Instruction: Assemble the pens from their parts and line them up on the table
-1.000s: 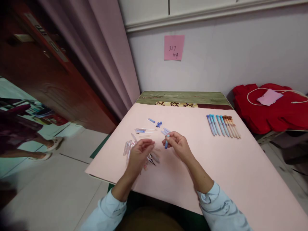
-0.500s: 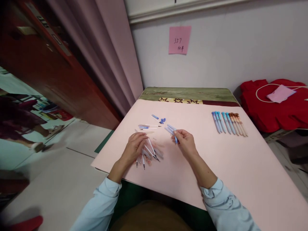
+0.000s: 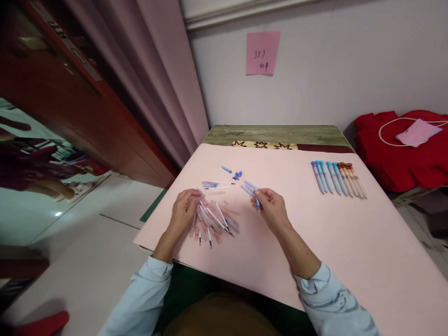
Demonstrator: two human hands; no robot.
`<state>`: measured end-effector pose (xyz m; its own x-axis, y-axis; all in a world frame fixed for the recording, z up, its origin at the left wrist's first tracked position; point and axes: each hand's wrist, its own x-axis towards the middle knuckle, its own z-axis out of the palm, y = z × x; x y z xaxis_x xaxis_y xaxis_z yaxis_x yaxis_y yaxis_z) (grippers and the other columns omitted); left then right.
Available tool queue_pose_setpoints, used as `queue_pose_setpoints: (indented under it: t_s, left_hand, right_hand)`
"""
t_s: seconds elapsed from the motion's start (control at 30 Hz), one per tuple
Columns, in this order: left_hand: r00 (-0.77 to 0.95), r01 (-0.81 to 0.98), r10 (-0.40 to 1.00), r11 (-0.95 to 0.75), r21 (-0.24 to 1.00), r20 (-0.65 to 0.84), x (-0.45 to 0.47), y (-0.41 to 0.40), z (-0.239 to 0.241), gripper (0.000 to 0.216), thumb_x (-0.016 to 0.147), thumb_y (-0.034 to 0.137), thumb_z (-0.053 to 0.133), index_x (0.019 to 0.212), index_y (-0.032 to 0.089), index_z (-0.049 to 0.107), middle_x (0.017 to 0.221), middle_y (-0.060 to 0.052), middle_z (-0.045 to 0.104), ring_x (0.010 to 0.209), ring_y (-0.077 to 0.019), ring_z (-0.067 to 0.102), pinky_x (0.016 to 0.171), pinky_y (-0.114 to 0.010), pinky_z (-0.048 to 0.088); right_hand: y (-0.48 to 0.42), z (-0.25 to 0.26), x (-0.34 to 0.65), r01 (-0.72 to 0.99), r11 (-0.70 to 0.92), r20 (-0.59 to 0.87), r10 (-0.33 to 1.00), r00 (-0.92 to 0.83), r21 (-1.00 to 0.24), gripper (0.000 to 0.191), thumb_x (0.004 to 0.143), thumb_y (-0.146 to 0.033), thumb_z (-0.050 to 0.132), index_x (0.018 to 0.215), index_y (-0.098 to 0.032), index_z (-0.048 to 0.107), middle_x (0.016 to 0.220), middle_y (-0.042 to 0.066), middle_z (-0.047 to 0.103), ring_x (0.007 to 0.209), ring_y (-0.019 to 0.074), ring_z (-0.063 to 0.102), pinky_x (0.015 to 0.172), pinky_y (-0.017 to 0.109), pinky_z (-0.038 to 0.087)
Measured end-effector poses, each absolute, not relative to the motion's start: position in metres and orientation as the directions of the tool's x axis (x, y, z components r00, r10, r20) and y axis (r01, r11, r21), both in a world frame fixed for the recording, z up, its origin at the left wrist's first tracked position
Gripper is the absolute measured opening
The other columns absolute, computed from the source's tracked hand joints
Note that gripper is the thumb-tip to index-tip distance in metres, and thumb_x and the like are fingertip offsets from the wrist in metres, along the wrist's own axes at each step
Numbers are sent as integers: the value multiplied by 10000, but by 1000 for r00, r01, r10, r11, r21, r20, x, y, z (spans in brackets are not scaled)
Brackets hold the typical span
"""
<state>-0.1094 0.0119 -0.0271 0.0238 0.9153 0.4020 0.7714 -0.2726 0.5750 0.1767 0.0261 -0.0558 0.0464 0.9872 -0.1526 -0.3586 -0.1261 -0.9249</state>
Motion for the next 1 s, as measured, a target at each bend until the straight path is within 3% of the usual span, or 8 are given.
queue_pose_setpoints:
  t_s: [0.1,0.27,0.5,0.7,1.0]
  left_hand:
    - [18,834,926,-221,505,377,-120,17,-21,248,820,118,432,850,217,657,1109,-71,637,1110,-245,533,1000,-424,378]
    - [178,864,940,-291,411,292,-116,20,-21,284,812,95,430,841,240,673,1212,-47,613,1204,-240,478,1059,-443,279]
    - [190,927,981,-191,323,36,-98,49,-3,97,761,260,592,749,227,683,918,-57,658,992,-263,537,884,-410,360]
    - [119,991,962,-102,82,-248,-77,72,19,55,656,205,639,658,225,690,793,-64,708,902,-264,620,798,-347,409]
    - [52,999,937,-47,23,-344,-64,84,16,102,581,203,709,678,229,723,801,-91,738,859,-282,680,758,-333,462]
  right_hand:
    - [26,-57,177,-352,-124,-151,987,48,-928,340,740,-462,781,850,-162,665,684,35,673,573,127,569,553,264,454]
    - [27,-60,177,-359,-141,-171,984,52,-923,357,719,-466,796,860,-162,669,684,39,679,566,128,573,535,258,445]
    - [27,-60,176,-355,-140,-174,982,67,-924,369,709,-469,800,848,-154,669,683,41,676,541,120,562,522,260,436]
    - [27,-60,176,-365,-126,-144,989,22,-922,346,724,-454,793,876,-165,680,685,37,676,556,123,560,530,257,428]
    - [27,-55,177,-308,-136,-147,989,12,-942,345,738,-473,776,888,-170,708,699,43,687,591,133,573,567,260,435]
